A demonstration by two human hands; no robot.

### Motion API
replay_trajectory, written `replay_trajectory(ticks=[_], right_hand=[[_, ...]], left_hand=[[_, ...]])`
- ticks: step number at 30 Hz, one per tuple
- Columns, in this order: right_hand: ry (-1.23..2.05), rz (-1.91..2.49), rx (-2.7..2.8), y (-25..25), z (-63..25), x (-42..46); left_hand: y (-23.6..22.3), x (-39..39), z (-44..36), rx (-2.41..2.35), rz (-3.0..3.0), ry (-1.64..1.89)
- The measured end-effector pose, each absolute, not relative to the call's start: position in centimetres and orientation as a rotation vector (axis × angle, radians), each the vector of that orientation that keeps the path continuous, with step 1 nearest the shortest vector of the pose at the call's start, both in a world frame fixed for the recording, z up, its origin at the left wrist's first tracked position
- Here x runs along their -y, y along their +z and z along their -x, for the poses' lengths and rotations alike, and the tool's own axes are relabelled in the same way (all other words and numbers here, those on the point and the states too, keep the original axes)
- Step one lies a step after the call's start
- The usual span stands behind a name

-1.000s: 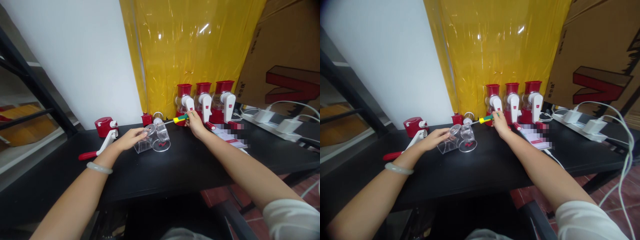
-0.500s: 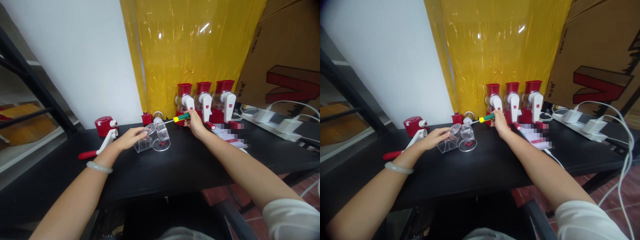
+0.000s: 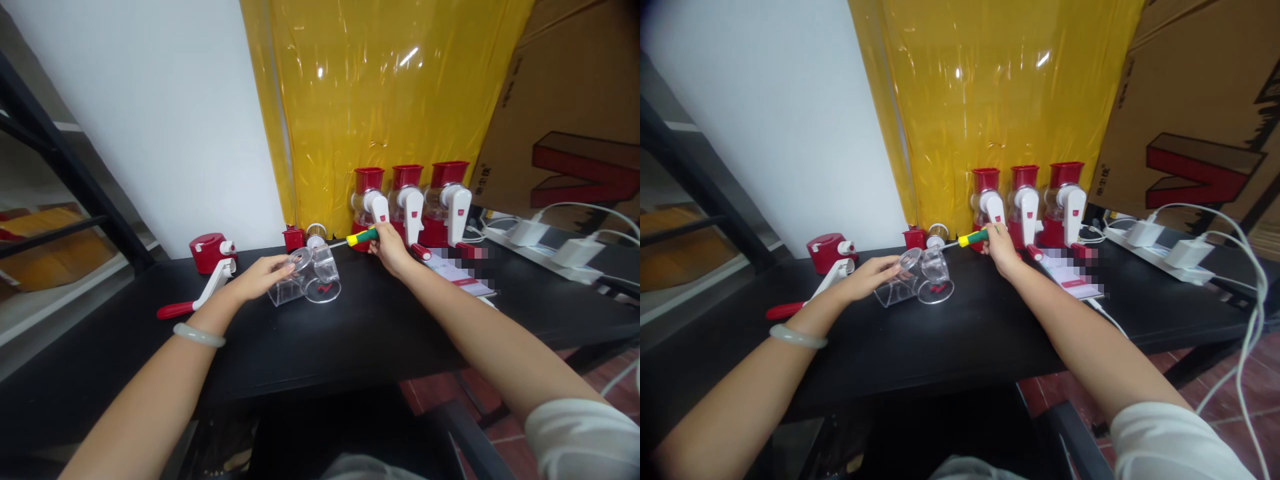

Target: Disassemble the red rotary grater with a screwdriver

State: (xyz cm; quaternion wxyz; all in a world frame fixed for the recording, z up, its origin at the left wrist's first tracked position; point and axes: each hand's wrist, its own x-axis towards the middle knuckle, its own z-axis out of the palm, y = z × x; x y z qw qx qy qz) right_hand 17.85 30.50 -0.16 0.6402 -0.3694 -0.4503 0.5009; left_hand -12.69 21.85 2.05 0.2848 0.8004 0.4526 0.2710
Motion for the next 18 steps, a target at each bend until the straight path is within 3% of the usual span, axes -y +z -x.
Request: replay_trajectory(ticks=[18], right_hand=[[1.241,0.807,0.990,0.18,-17.81,-29.65]], left_hand=[[2.25,-21.69,12.54,-1.215,-2.166,0.726]])
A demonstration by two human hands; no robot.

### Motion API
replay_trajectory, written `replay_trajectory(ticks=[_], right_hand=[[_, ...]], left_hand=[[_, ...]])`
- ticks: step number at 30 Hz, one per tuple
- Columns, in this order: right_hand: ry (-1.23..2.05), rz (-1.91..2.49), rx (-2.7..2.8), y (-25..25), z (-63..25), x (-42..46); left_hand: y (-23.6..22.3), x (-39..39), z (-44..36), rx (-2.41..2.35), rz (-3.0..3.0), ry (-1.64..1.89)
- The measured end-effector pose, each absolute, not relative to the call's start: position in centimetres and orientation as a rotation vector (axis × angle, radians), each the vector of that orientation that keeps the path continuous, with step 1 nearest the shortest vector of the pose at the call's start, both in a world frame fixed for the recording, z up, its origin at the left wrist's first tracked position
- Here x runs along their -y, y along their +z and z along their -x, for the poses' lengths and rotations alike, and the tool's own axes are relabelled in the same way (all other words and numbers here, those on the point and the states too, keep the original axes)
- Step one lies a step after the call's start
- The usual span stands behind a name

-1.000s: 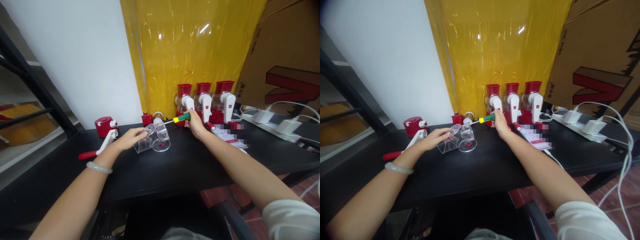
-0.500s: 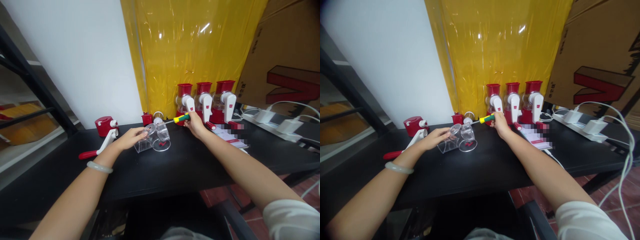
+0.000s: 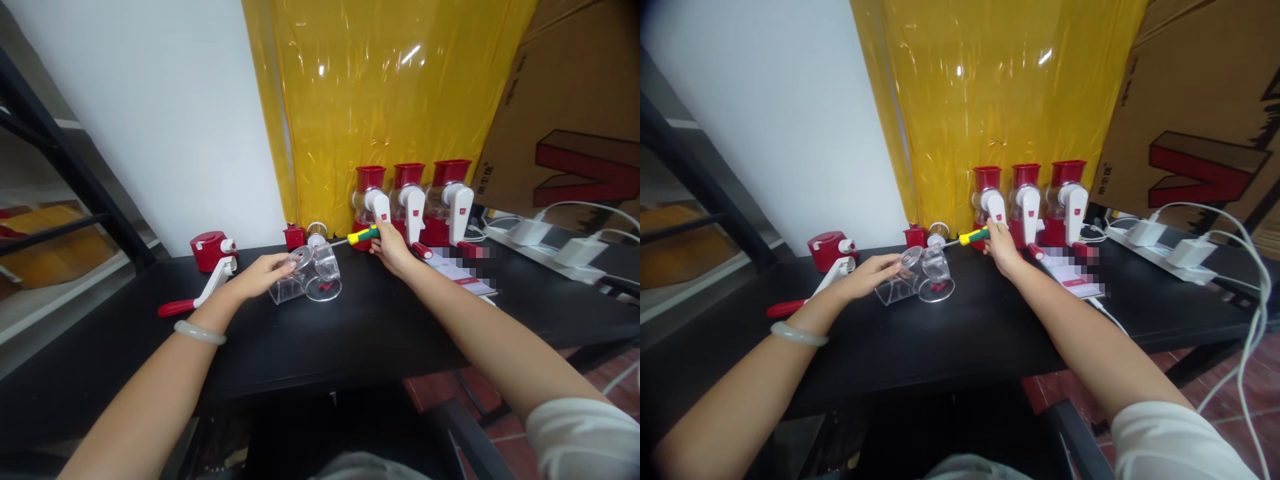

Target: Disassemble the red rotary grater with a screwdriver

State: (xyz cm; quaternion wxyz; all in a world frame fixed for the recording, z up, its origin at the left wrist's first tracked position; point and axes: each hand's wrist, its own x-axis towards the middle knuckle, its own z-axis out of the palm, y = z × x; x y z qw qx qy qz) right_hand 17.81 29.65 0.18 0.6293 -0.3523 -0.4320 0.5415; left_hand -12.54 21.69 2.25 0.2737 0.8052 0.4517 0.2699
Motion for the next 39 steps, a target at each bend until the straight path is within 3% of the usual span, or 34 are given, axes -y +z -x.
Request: replay_trajectory(ticks=[39], right_hand=[[1.334,0.792,0.822,0.55,-17.38,-29.53]], left_hand=[[1.90,-21.98,12.84,-1.207,-2.153,0.731]])
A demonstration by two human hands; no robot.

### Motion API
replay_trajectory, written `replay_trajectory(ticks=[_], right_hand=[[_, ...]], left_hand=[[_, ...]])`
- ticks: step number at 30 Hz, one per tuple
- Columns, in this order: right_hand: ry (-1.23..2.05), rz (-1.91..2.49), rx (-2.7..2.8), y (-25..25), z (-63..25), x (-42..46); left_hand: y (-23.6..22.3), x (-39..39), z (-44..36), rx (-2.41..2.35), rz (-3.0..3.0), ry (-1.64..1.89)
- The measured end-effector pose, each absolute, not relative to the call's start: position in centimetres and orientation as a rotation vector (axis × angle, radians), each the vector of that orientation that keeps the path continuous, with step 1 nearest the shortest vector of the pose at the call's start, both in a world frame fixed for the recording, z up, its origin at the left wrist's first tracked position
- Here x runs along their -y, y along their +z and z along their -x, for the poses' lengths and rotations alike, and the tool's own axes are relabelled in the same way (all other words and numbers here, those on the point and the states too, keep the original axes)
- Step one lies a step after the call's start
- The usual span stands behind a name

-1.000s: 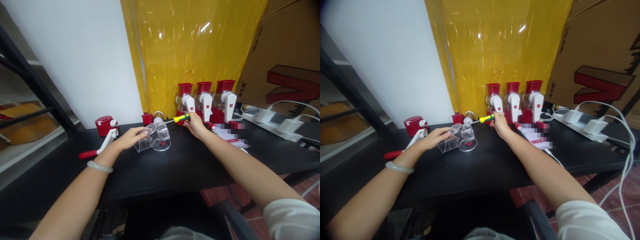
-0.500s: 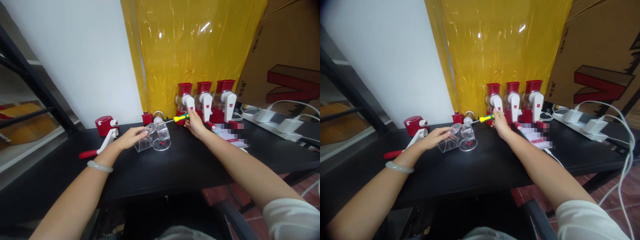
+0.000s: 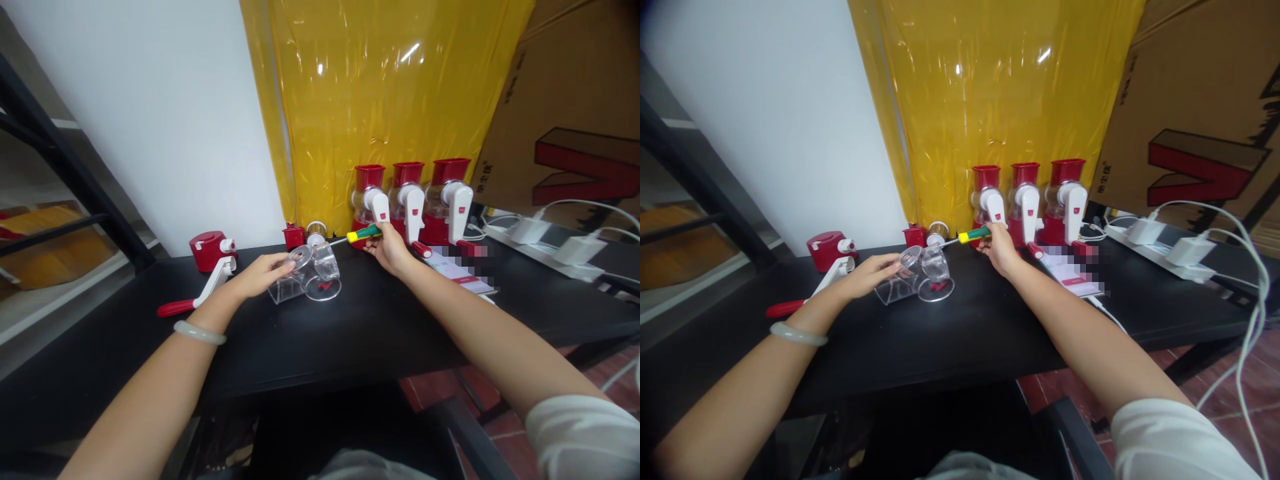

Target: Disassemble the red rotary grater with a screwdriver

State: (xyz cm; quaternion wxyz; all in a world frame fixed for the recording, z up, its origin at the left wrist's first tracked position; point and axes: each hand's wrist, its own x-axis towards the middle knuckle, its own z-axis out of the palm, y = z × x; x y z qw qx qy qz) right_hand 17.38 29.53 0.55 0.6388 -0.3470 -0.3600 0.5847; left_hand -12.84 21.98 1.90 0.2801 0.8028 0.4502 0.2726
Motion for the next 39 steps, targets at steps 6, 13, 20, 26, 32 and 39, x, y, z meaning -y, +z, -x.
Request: replay_trajectory(ticks=[6,13,20,26,32,39], right_hand=[[1.288,0.782,0.941,0.09,-17.55,-29.74],[1.315,0.739,0.830,0.35,-17.29,-29.50],[1.265,0.793,0.876,0.35,-17.45,-29.65],[1.233,0.801,0.930,0.17,-17.39,-29.70],[1.338,0.732,0.827,0.70,-17.56,-29.42],[1.280,0.796,0.884,0.39,-17.62,-29.71]], left_hand=[[1.88,-22.03,12.85,-1.202,-2.138,0.735],[1.89,-22.09,12.89,-1.208,-2.159,0.732],[1.86,-22.09,12.84,-1.211,-2.145,0.741],[1.95,-21.99,12.75,-1.224,-2.144,0.734],[1.86,-22.12,12.79,-1.189,-2.149,0.751],[2.00,-21.97,12.62,-1.218,-2.152,0.740]])
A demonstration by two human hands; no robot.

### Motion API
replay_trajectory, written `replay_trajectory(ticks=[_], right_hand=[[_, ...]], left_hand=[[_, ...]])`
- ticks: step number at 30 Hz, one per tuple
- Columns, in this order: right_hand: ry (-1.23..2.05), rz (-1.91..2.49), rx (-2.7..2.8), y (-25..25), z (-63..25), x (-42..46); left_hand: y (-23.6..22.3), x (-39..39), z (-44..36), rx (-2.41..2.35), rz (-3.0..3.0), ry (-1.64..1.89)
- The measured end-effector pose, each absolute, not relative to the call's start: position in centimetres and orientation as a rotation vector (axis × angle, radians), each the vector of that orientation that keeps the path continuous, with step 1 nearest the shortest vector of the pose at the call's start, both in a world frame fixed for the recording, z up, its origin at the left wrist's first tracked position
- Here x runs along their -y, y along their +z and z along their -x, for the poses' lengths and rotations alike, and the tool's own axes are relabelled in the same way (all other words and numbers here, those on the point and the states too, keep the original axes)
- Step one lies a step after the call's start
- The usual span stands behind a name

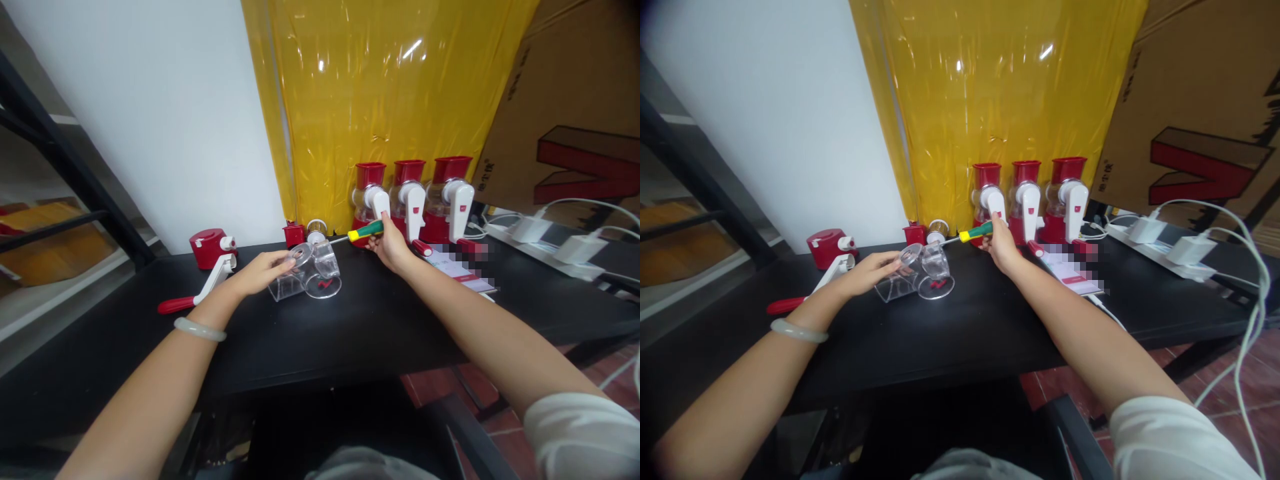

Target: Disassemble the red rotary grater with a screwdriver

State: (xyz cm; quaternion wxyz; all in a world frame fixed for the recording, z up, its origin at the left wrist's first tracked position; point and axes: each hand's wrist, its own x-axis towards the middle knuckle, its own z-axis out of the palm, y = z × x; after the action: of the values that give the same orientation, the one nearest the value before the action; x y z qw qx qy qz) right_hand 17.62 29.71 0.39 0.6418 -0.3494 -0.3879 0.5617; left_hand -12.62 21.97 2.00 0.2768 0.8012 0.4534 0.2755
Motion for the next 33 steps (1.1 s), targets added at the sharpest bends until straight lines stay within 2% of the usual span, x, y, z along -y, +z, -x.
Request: replay_trajectory(ticks=[13,33], right_hand=[[1.343,0.732,0.851,0.58,-17.67,-29.63],[1.256,0.720,0.823,0.26,-17.48,-29.96]], left_hand=[[2.05,-21.94,12.65,-1.231,-2.146,0.735],[1.96,-22.02,12.77,-1.205,-2.149,0.734]])
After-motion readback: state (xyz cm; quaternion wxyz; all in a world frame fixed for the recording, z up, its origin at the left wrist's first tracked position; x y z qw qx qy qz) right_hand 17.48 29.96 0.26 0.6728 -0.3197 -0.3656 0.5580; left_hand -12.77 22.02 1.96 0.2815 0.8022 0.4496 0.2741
